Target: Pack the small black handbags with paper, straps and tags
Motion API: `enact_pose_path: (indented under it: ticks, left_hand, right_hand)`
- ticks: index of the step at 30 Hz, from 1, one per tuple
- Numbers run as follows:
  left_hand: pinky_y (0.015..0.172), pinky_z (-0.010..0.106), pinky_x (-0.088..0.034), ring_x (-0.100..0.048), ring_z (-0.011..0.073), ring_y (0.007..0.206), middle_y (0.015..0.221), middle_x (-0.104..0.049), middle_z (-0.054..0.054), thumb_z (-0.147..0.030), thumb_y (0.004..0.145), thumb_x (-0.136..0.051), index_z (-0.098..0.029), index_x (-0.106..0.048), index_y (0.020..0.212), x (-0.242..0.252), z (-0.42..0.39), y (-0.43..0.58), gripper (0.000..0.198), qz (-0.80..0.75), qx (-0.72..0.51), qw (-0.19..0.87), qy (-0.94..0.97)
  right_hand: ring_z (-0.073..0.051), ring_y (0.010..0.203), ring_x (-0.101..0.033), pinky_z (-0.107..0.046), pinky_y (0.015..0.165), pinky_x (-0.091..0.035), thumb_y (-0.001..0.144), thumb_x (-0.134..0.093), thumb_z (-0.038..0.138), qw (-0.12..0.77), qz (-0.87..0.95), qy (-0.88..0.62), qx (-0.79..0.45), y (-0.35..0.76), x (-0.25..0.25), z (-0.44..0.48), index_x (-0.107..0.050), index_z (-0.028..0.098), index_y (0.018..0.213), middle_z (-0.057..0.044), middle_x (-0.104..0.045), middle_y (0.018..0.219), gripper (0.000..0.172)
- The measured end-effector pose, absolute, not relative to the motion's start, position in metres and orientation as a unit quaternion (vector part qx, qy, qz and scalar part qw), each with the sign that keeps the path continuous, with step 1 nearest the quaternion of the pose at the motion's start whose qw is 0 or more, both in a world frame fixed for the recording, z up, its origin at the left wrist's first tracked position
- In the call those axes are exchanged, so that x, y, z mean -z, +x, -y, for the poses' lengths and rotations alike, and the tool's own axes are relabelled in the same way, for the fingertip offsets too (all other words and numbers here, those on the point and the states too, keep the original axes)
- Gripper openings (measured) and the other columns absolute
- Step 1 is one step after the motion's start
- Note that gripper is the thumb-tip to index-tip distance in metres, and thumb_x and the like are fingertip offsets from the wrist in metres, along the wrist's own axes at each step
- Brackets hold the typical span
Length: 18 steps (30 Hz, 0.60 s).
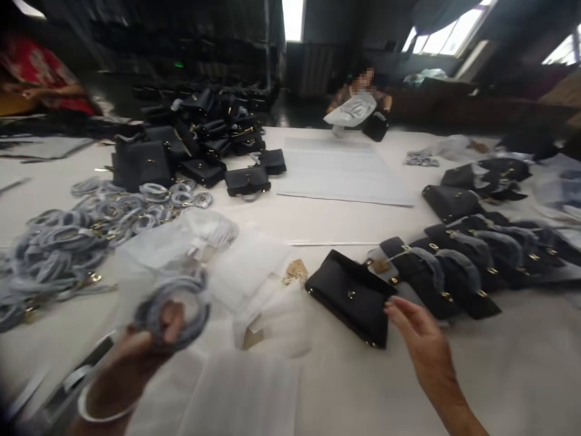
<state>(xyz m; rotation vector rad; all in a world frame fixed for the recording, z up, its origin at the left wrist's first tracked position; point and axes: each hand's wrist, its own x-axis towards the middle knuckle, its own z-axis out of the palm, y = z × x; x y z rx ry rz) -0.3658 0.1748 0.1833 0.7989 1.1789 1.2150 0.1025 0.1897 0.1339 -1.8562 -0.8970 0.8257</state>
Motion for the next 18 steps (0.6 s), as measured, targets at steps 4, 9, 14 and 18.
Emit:
enact_pose_path:
  ticks: [4, 9, 14, 18]
  left_hand:
    - [0.038, 0.020, -0.021, -0.032, 0.0059, 0.043, 0.053, -0.043, -0.002, -0.058, 0.066, -0.070, -0.014, -0.061, 0.070, -0.158, -0.164, -0.212, 0.045, -0.277, -0.393, 0.811, 0.335]
    - [0.043, 0.020, -0.036, -0.046, 0.0080, 0.049, 0.074, -0.060, 0.000, -0.046, 0.063, -0.078, -0.016, -0.060, 0.111, -0.134, -0.162, -0.109, 0.059, -0.249, -0.177, 0.866, 0.396]
    - [0.076, 0.032, -0.048, -0.058, 0.0166, 0.078, 0.090, -0.062, 0.003, -0.029, 0.085, -0.060, -0.022, -0.063, 0.099, -0.111, -0.235, -0.087, 0.016, -0.429, -0.212, 0.479, 0.736]
    - [0.099, 0.041, -0.041, -0.052, 0.0260, 0.116, 0.120, -0.062, 0.008, -0.031, 0.088, -0.059, -0.021, -0.062, 0.112, -0.098, -0.317, -0.052, 0.026, -0.377, -0.058, 0.205, 0.901]
  right_hand:
    - [-0.036, 0.116, -0.057, -0.050, 0.091, -0.051, 0.045, -0.084, 0.068, 0.395, 0.355, -0.520, -0.669, 0.062, -0.133, -0.149, -0.059, 0.024, 0.120, -0.016, -0.061, 0.126, 0.091]
    - [-0.027, 0.089, -0.067, -0.043, 0.086, -0.052, 0.074, -0.064, 0.067, 0.425, 0.239, -0.542, -0.685, 0.061, -0.122, -0.103, -0.066, 0.022, 0.103, -0.010, -0.070, 0.097, 0.054]
    - [-0.026, 0.073, -0.064, -0.035, 0.072, -0.053, 0.062, -0.072, 0.053, 0.377, 0.258, -0.688, -0.564, 0.125, -0.075, -0.089, -0.064, 0.021, 0.074, -0.004, -0.067, 0.071, 0.036]
    - [-0.024, 0.068, -0.064, -0.032, 0.066, -0.052, 0.064, -0.063, 0.037, 0.254, 0.371, -0.680, -0.579, 0.138, -0.051, -0.092, -0.063, 0.020, 0.073, -0.002, -0.067, 0.069, 0.019]
